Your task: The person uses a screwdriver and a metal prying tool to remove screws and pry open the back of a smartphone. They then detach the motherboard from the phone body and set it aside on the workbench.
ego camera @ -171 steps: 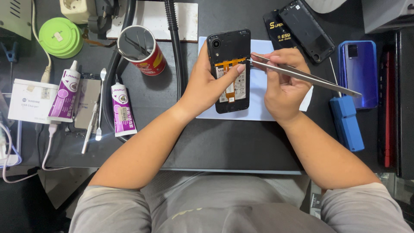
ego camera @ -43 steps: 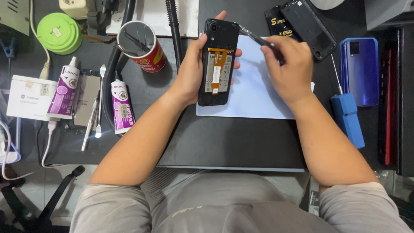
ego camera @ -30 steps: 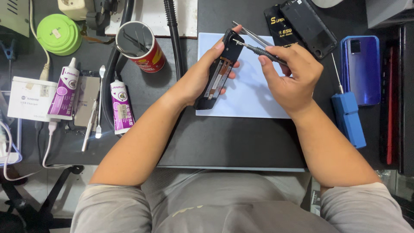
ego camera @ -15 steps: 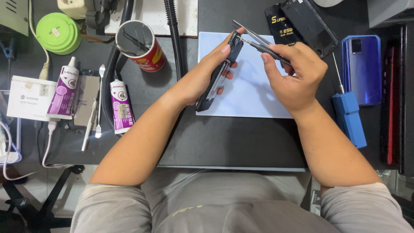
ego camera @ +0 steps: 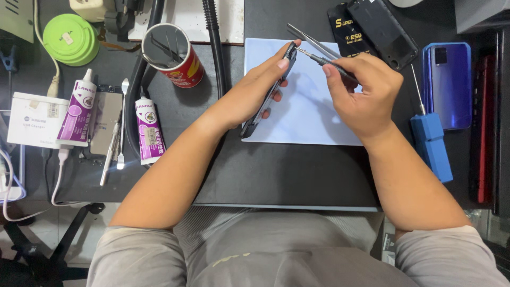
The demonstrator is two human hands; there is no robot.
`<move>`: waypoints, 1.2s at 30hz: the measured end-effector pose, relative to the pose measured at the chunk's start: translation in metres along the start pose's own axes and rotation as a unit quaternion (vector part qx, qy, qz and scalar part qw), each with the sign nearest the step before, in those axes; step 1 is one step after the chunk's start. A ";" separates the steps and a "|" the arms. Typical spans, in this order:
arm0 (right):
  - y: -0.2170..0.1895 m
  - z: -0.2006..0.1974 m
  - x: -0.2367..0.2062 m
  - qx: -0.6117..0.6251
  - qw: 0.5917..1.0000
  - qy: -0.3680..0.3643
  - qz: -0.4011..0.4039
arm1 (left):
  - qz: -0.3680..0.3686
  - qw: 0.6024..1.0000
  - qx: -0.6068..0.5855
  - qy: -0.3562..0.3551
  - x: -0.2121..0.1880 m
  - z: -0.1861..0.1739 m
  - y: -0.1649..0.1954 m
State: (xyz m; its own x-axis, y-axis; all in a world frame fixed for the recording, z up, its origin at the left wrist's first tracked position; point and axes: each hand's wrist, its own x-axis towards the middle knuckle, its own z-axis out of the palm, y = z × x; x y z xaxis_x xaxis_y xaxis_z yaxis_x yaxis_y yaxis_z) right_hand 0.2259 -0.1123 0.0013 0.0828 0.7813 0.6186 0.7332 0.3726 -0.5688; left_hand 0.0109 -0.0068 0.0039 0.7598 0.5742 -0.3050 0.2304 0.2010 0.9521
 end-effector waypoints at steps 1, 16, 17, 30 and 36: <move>-0.001 0.000 0.000 0.001 1.000 0.000 -0.002 | -0.002 1.000 0.005 0.002 0.000 0.000 0.000; -0.006 -0.003 0.003 0.012 1.000 -0.009 -0.006 | -0.005 0.999 0.035 0.008 0.003 0.002 -0.005; -0.005 -0.004 0.003 0.007 1.000 -0.020 0.006 | -0.004 0.999 0.037 0.008 0.003 0.002 -0.005; -0.006 -0.001 0.001 0.015 1.000 -0.010 -0.005 | -0.011 1.000 0.025 0.010 0.002 0.002 -0.002; -0.007 -0.003 0.002 0.011 0.999 -0.033 0.018 | -0.020 0.999 0.027 0.012 0.001 0.002 -0.002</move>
State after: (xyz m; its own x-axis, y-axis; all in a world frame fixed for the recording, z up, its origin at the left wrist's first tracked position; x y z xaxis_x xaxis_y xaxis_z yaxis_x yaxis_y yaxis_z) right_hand 0.2225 -0.1151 0.0079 0.0642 0.8253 0.5610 0.7161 0.3535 -0.6019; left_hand 0.0124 -0.0078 0.0013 0.7353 0.5852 -0.3419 0.2925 0.1812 0.9390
